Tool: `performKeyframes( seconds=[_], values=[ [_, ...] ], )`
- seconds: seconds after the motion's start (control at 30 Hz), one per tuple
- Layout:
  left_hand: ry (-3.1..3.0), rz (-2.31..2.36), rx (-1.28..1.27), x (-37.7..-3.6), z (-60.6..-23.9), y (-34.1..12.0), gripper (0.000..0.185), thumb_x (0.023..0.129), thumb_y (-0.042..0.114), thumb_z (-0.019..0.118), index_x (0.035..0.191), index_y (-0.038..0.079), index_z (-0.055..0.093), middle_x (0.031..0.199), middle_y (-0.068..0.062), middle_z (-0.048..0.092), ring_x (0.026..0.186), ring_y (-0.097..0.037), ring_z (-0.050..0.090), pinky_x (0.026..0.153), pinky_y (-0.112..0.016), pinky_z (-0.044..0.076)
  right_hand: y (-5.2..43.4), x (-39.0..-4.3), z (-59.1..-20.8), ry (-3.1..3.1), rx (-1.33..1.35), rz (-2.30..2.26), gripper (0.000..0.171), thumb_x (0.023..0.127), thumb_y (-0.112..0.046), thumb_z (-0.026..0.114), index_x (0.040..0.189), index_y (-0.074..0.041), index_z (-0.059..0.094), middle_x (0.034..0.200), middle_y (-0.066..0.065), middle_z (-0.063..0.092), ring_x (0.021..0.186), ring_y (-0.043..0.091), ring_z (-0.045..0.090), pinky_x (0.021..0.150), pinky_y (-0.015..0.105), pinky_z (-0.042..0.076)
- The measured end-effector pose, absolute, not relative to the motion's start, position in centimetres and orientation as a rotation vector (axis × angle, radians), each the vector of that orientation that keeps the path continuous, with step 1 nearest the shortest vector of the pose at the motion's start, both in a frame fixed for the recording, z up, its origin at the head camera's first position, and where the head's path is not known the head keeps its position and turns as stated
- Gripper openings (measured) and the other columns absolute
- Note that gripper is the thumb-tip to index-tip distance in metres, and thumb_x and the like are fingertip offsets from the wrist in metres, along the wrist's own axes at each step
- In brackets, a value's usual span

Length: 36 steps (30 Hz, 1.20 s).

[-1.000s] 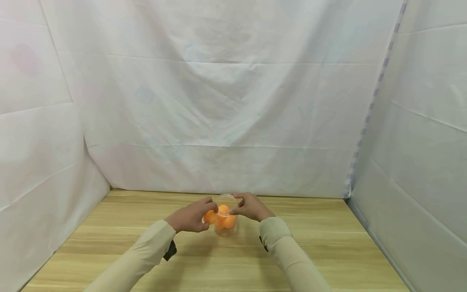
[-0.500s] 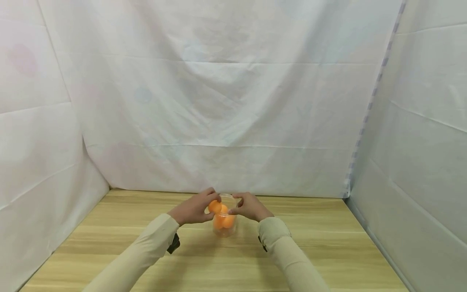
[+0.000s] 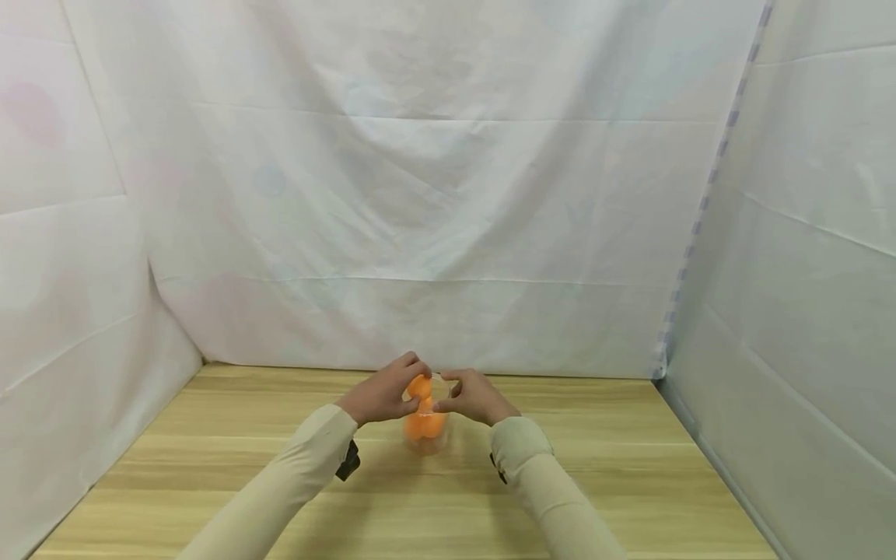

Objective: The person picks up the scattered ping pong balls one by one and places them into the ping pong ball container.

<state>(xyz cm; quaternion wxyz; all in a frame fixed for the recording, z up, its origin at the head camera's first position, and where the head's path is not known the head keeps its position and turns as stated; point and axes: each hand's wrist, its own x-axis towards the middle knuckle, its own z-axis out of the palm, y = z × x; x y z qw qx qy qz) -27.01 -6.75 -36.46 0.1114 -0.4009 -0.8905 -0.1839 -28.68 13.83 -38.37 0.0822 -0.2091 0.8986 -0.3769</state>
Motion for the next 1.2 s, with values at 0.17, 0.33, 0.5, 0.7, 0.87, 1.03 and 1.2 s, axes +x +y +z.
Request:
performKeyframes(
  seconds=[0.17,0.33,0.5,0.7,0.87,1.03,1.2],
  values=[
    [-2.659,-0.559,-1.143,-27.6,-36.7,-6.5,0.029,0.081,0.003,0.068,0.109,0.004,0.058,0.1,-0.006,0.051,0.078,-0.012,0.047,0.069,-0.023,0.046,13.8,-28.7,-38.4,2.685,-0.618,-1.129,0.062,0.083,-0.021,0.075,0.136,-0.002,0.051,0.093,0.006,0.068,0.078,0.015,0.062,0.072,0.035,0.054],
    [-2.712,-0.57,-1.092,-28.1,-37.2,-6.5,0.029,0.081,0.003,0.067,0.108,0.004,0.058,0.1,-0.006,0.051,0.079,-0.012,0.047,0.071,-0.024,0.046,13.8,-28.7,-38.4,2.686,-0.63,-1.129,0.062,0.083,-0.021,0.074,0.137,-0.003,0.05,0.093,0.006,0.068,0.08,0.015,0.062,0.073,0.035,0.054],
    [-2.726,-0.584,-1.081,-28.5,-37.4,-6.4,0.03,0.081,0.004,0.068,0.109,0.004,0.057,0.101,-0.006,0.051,0.079,-0.012,0.047,0.071,-0.024,0.046,13.8,-28.6,-38.3,2.679,-0.647,-1.131,0.062,0.084,-0.021,0.074,0.137,-0.002,0.049,0.091,0.006,0.068,0.078,0.016,0.063,0.071,0.035,0.054],
    [-2.712,-0.571,-1.091,-28.9,-37.4,-6.1,0.03,0.08,0.004,0.069,0.108,0.003,0.058,0.1,-0.006,0.051,0.079,-0.012,0.047,0.07,-0.024,0.046,13.8,-28.6,-38.0,2.688,-0.645,-1.124,0.063,0.083,-0.024,0.074,0.137,-0.003,0.05,0.091,0.005,0.068,0.077,0.015,0.061,0.071,0.033,0.053],
    [-2.715,-0.571,-1.092,-29.0,-37.4,-5.8,0.031,0.08,0.004,0.069,0.109,0.004,0.058,0.099,-0.006,0.051,0.078,-0.011,0.046,0.07,-0.024,0.045,13.9,-28.6,-38.0,2.689,-0.631,-1.126,0.063,0.083,-0.025,0.075,0.137,-0.004,0.051,0.092,0.006,0.067,0.078,0.014,0.061,0.072,0.034,0.053],
    [-2.723,-0.591,-1.099,-28.9,-37.4,-5.6,0.03,0.081,0.003,0.068,0.109,0.003,0.058,0.098,-0.007,0.051,0.078,-0.012,0.045,0.07,-0.024,0.045,14.1,-28.7,-38.4,2.675,-0.631,-1.137,0.063,0.083,-0.025,0.075,0.137,-0.004,0.05,0.089,0.005,0.067,0.077,0.016,0.062,0.07,0.033,0.053],
    [-2.733,-0.599,-1.094,-28.8,-37.6,-5.5,0.03,0.081,0.003,0.067,0.11,0.002,0.058,0.098,-0.007,0.051,0.078,-0.013,0.045,0.069,-0.025,0.044,14.1,-28.8,-38.7,2.682,-0.654,-1.122,0.065,0.083,-0.026,0.075,0.137,-0.002,0.049,0.084,0.003,0.067,0.075,0.016,0.061,0.068,0.032,0.053]
  ],
)
